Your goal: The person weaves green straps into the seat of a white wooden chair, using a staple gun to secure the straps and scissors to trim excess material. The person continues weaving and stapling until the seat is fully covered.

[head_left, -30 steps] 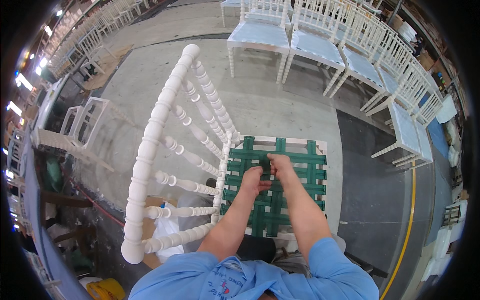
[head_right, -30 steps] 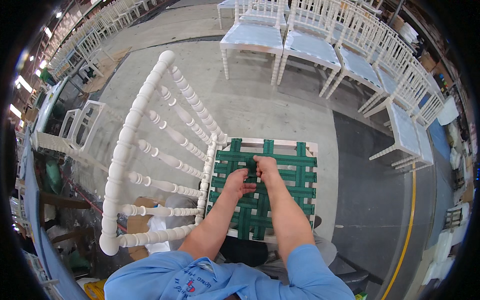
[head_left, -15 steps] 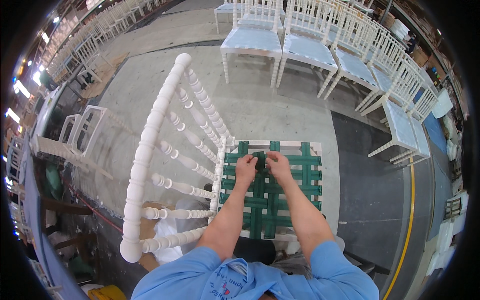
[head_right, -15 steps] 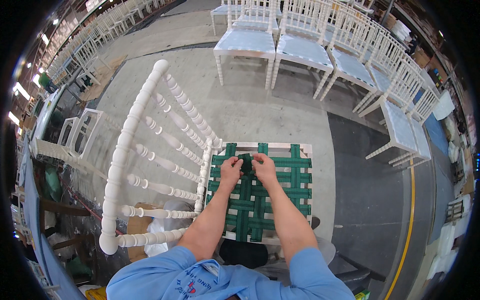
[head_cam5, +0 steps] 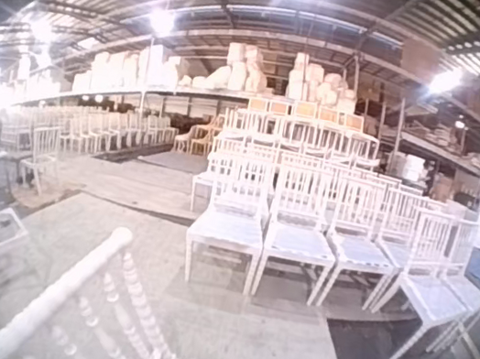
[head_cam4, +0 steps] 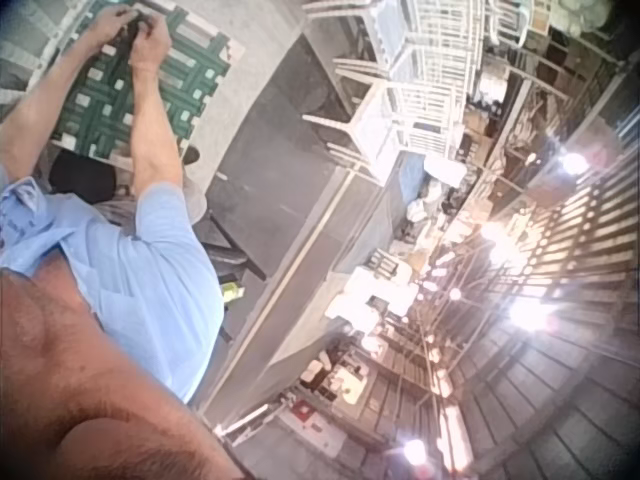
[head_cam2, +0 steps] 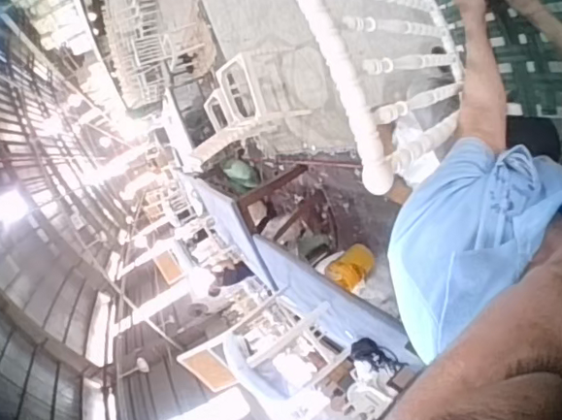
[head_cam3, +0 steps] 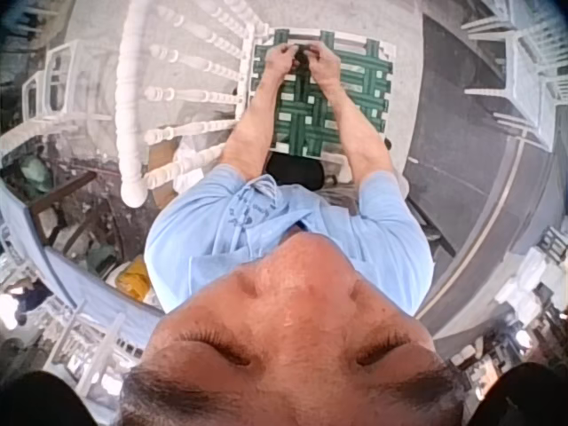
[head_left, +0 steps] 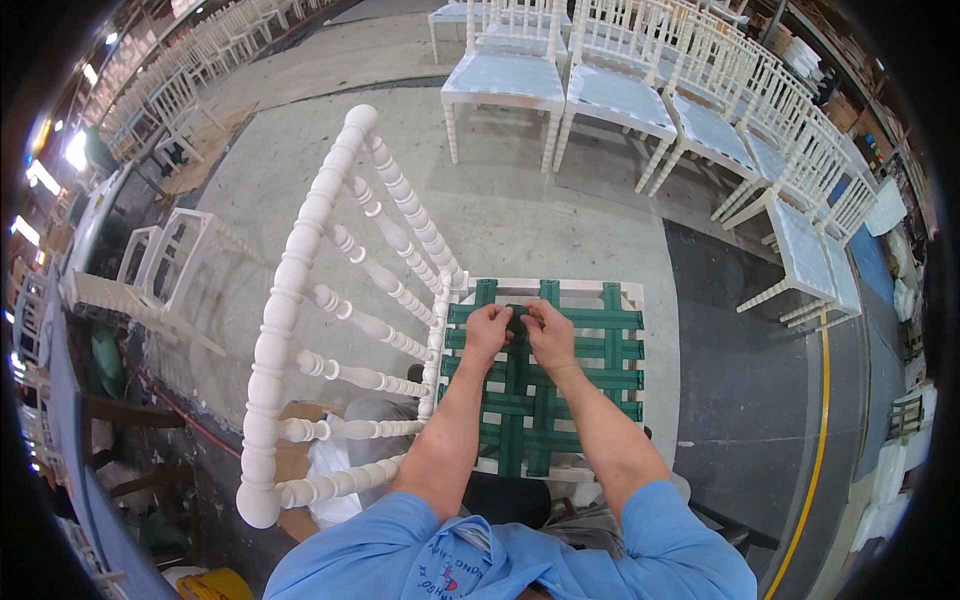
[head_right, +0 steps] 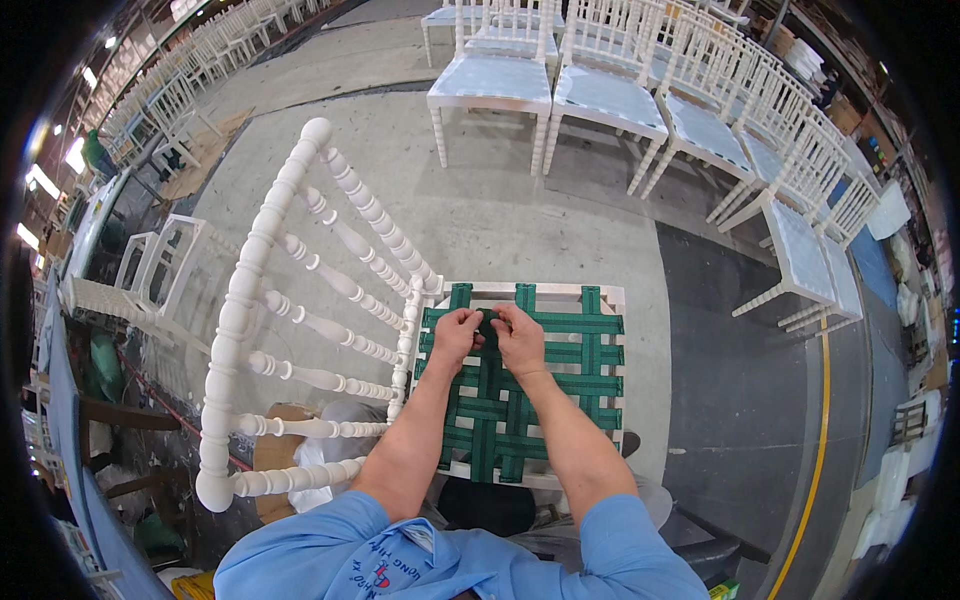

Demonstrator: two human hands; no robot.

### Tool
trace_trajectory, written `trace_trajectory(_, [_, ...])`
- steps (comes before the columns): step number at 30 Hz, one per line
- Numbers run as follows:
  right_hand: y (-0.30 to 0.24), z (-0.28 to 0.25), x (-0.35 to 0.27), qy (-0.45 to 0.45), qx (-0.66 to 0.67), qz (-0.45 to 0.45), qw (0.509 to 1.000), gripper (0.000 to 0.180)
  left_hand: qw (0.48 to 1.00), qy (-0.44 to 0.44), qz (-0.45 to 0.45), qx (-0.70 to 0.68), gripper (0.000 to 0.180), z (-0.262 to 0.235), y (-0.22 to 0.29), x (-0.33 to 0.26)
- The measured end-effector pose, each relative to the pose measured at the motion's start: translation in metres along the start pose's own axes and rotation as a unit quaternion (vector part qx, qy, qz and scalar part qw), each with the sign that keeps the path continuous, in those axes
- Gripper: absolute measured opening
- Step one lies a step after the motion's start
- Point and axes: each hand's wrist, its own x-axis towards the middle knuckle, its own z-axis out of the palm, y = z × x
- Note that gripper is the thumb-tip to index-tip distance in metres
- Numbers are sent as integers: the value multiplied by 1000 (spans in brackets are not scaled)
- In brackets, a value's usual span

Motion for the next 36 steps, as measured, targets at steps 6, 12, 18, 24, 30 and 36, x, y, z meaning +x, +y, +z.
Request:
trace_trajectory(6, [0,-8,6,-15,-76,-76,994,17,1000,4,-2,-11,19,2,-4,2])
trace_trajectory(12, [2,-7,12,-24,-91,-64,994,11,991,24,122,43,9,5,-17,5])
trace_trajectory(18, [4,-10,20,-63,-79,-42,994,9,929,77,271,238,17,4,-28,9])
trace_trajectory(24, [32,10,59,-70,-157,-34,984,8,908,202,258,260,22,18,-25,16])
trace_trajectory(30, [63,36,95,-84,-254,91,959,13,842,141,245,459,36,26,-31,14])
trace_trajectory(36, [63,37,104,-90,-249,123,956,15,808,127,279,503,48,32,-38,29])
